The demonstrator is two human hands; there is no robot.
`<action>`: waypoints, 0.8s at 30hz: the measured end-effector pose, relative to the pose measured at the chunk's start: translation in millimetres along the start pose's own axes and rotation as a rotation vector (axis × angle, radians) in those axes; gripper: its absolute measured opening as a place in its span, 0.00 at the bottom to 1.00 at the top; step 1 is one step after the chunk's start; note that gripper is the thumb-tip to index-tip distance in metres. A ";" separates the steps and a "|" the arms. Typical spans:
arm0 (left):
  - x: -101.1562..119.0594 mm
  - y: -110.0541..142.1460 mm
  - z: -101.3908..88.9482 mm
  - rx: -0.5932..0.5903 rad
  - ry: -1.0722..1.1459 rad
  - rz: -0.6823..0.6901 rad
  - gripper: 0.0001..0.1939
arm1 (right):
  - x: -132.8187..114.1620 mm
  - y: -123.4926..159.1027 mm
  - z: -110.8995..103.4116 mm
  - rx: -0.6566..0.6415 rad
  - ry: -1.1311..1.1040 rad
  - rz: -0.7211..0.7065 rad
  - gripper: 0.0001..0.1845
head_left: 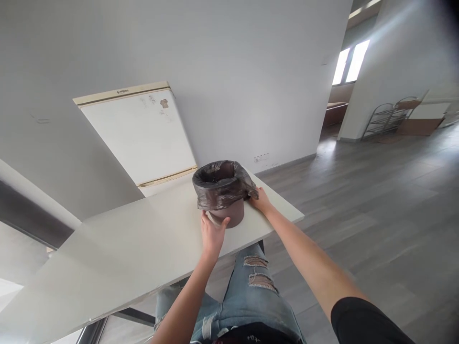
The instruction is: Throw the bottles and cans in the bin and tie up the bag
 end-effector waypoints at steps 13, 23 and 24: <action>-20.0 -44.1 7.4 0.005 -0.044 -0.032 0.60 | 20.5 -4.9 14.2 -0.054 -0.067 0.116 0.34; -67.8 -97.9 23.1 -0.061 0.079 -0.054 0.38 | 42.4 -4.9 -2.8 0.136 0.013 0.440 0.26; -69.0 -104.3 26.3 -0.080 0.082 -0.065 0.39 | 47.2 -3.1 -8.6 0.170 0.022 0.476 0.28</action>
Point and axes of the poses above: each hand's wrist, its own y-axis away from the middle knuckle, its own z-axis out of the palm, x = y × z, the point moved 2 cm from there along -y, towards the middle knuckle, and after that the axes turned 14 degrees about x, right-handed, at the moved point
